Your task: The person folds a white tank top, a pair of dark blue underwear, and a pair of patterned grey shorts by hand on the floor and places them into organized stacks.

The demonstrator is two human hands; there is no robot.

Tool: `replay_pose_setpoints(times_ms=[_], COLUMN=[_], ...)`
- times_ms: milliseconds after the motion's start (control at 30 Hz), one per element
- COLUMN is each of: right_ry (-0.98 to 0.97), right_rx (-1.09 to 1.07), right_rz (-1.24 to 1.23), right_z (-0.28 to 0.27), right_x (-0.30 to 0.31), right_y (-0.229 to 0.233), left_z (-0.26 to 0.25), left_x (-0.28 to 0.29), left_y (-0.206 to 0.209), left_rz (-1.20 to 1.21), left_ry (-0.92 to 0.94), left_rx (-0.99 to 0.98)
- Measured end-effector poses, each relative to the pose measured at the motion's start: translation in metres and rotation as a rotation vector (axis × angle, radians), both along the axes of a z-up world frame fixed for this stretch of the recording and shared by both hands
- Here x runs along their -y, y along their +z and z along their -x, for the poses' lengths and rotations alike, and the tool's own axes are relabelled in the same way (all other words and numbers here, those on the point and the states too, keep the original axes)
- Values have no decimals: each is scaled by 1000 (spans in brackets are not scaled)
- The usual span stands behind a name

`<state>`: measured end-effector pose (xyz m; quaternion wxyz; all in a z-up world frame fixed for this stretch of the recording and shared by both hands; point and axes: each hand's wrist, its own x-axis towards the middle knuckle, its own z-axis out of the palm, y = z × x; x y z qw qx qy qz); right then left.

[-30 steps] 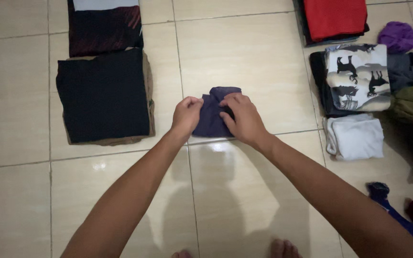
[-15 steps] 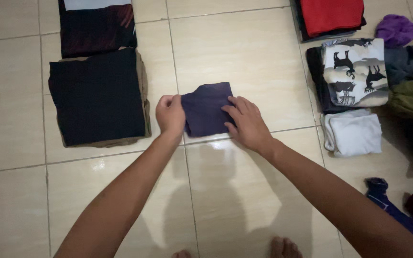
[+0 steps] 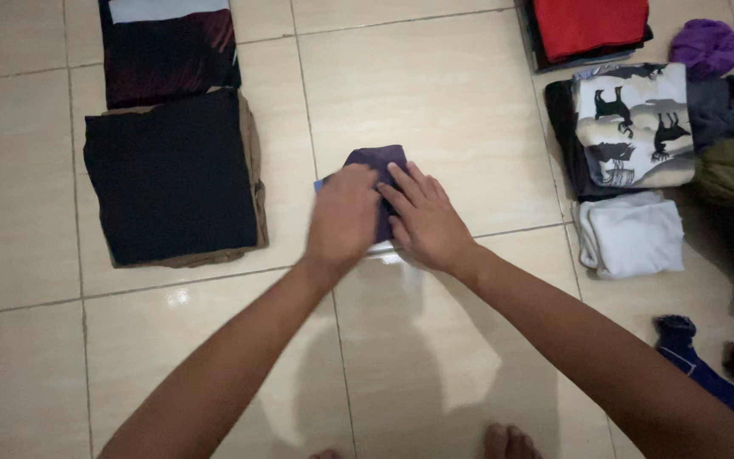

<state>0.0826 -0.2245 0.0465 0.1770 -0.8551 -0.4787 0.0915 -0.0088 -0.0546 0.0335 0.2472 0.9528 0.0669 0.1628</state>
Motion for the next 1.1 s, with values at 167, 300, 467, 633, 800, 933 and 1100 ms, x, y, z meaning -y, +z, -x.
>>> replay_pose_setpoints(times_ms=[167,300,467,633,800,933,1100], right_ry=[-4,-21,-552,-563,-483,-361,-365], right_rx=[-22,3,-507,-1104,-1429,-1610,-1696], right_rz=[165,116,-231,-149,-334,-552,-648], right_z=[-2,-4,-15,-37,-12,1,14], right_x=[-9,-5,-10,-12,-24,-38,-41], right_y=[-5,-5,-22,-46,-4,50,85], left_z=[8,4,10,29,26,6,41], left_x=[-5,-20,-20,-24,-26,-52,-73], left_y=[-2,5,8,9,17,43,62], left_rz=[-183,-156,-182,-58,360,1063,1638], left_ry=[-102,-204,-216,-180,243,488,139], left_rx=[-387,-482,-518,-581,-228,-480,-469])
